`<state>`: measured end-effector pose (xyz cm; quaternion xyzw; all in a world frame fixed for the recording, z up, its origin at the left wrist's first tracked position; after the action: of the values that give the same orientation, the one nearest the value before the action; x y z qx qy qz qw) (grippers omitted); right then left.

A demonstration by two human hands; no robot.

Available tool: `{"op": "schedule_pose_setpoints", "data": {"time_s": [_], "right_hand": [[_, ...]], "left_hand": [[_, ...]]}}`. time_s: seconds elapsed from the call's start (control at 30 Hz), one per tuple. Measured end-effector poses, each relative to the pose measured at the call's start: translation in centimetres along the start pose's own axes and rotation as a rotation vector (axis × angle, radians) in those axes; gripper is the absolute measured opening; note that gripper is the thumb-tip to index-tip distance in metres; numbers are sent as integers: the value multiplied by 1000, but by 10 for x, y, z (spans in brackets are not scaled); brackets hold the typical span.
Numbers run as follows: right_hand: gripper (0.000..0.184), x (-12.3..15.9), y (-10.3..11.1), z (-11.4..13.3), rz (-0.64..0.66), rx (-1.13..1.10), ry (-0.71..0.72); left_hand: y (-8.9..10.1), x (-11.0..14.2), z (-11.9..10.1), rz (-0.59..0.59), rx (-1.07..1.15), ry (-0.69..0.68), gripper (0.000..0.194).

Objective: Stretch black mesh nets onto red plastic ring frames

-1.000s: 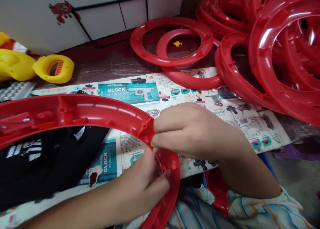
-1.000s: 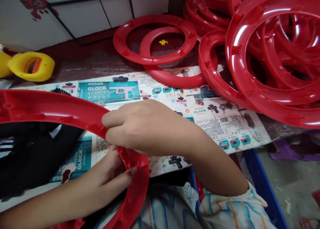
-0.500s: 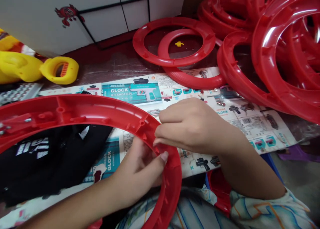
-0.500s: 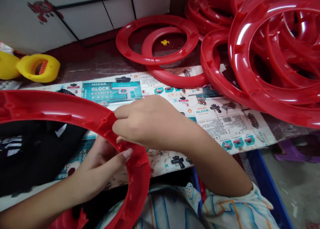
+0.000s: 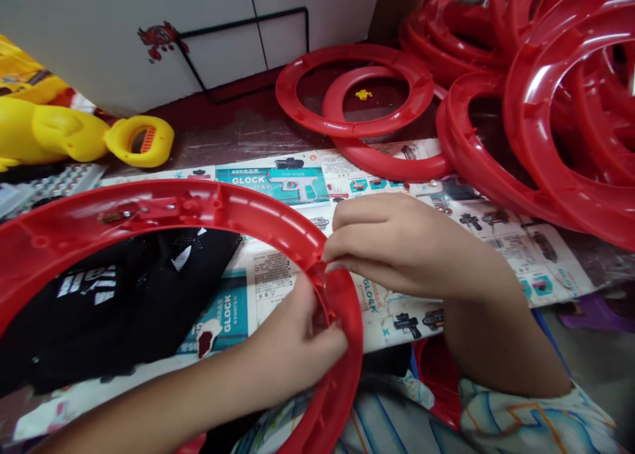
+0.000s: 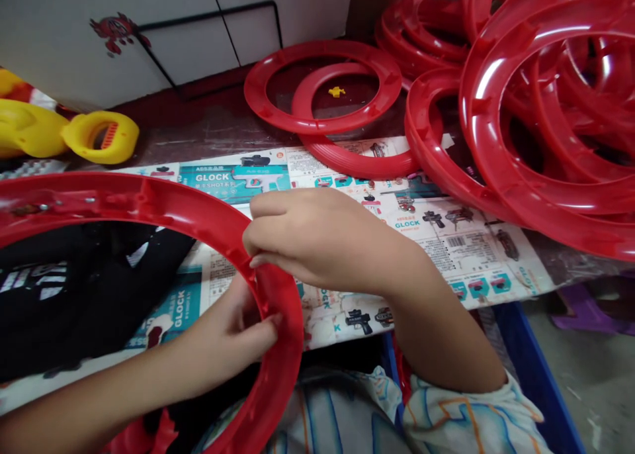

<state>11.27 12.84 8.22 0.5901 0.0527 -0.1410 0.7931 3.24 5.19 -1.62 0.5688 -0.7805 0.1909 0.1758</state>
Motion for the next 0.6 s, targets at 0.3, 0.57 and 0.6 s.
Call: {"op": "schedule_pose_setpoints", "data": {"time_s": [0.3, 0.57, 0.6], "right_hand": [[25, -4, -13, 6, 39, -47, 0], [25, -2, -9, 2, 2, -36, -20], [25, -2, -9, 2, -8, -41, -19]], "left_hand": [[-7, 3, 14, 107, -191, 36, 30], [-10, 6, 16, 174, -52, 94, 34], [-11, 6, 16, 186, -10, 104, 33]]}}
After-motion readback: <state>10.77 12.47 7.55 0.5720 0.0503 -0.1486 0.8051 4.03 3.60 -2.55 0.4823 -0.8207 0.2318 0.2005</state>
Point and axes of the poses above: each hand's wrist, its own x-axis away from the middle knuckle, its own y-axis out of the back of the hand, z = x × y, the point moved 6 cm from there along -x, towards the middle knuckle, and after that the axes turned 8 degrees about y, right-handed, at the moved point
